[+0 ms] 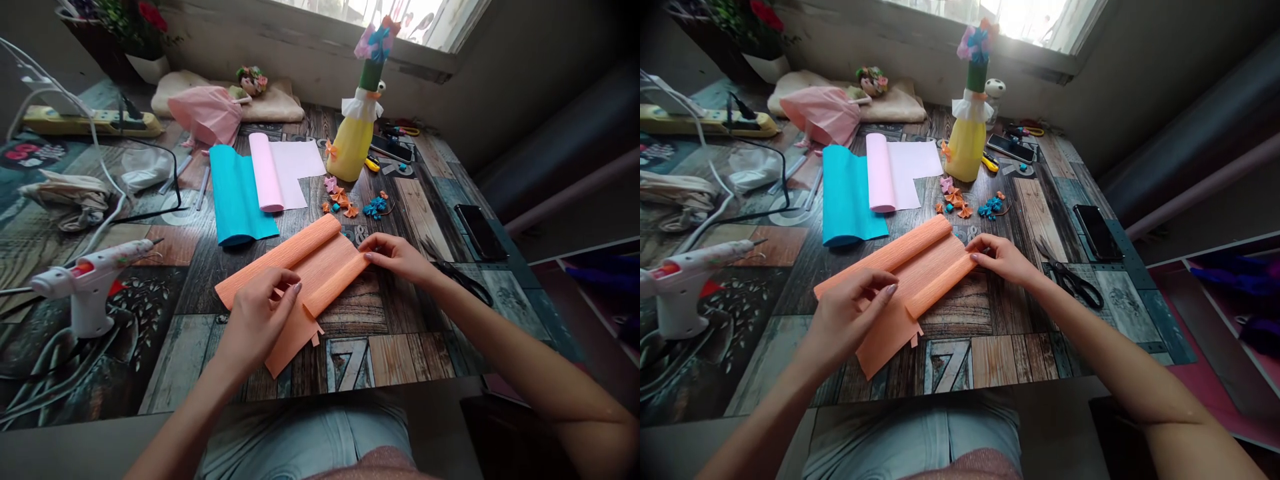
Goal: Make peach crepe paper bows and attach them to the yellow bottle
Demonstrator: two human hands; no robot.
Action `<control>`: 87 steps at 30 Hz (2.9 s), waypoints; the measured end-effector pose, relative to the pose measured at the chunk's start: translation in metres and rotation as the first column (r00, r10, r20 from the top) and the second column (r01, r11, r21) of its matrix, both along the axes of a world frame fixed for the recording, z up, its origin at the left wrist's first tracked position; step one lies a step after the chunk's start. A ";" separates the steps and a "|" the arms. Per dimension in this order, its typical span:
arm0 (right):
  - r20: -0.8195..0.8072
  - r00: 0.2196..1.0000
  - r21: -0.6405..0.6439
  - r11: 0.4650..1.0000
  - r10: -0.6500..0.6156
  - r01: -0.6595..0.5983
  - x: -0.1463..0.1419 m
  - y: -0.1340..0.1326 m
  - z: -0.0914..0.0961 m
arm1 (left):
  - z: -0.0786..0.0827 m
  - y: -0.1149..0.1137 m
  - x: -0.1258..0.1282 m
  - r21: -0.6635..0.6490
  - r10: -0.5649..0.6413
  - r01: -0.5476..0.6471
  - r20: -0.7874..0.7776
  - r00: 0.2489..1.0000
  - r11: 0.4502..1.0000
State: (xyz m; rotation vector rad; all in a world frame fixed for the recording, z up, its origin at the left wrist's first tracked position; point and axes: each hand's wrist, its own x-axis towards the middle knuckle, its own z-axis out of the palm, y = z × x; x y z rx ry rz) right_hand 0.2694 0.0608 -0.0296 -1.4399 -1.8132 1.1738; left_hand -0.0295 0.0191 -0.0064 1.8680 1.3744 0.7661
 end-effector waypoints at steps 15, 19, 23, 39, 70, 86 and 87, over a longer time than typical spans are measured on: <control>0.031 0.999 -0.011 1.000 -0.021 0.022 -0.005 0.019 -0.001 | -0.010 0.014 0.001 0.004 -0.200 0.201 -0.083 0.976 0.980; 0.020 1.000 -0.014 1.000 -0.020 0.021 -0.005 0.020 -0.001 | -0.011 0.014 0.002 -0.015 -0.213 0.213 -0.091 0.973 0.977; 0.014 1.000 -0.014 1.000 -0.016 0.017 -0.005 0.020 0.000 | -0.014 0.015 0.002 0.000 -0.245 0.246 -0.110 0.963 0.969; 0.067 0.985 0.060 0.986 -0.161 0.157 0.013 0.012 0.004 | -0.028 0.008 0.011 0.059 -0.168 0.181 -0.181 0.969 0.982; 0.811 0.553 -0.013 0.940 -0.190 0.342 0.169 -0.120 0.004 | -0.013 0.085 -0.022 0.092 -0.298 0.420 -0.571 0.765 0.903; 0.765 0.611 -0.190 0.834 -0.205 0.518 0.173 -0.127 0.022 | 0.050 0.132 0.056 -0.026 -0.767 0.878 -0.499 0.403 0.479; 0.704 0.676 -0.252 0.813 -0.217 0.524 0.178 -0.131 0.023 | 0.049 0.133 0.063 -0.019 -0.774 0.896 -0.511 0.373 0.444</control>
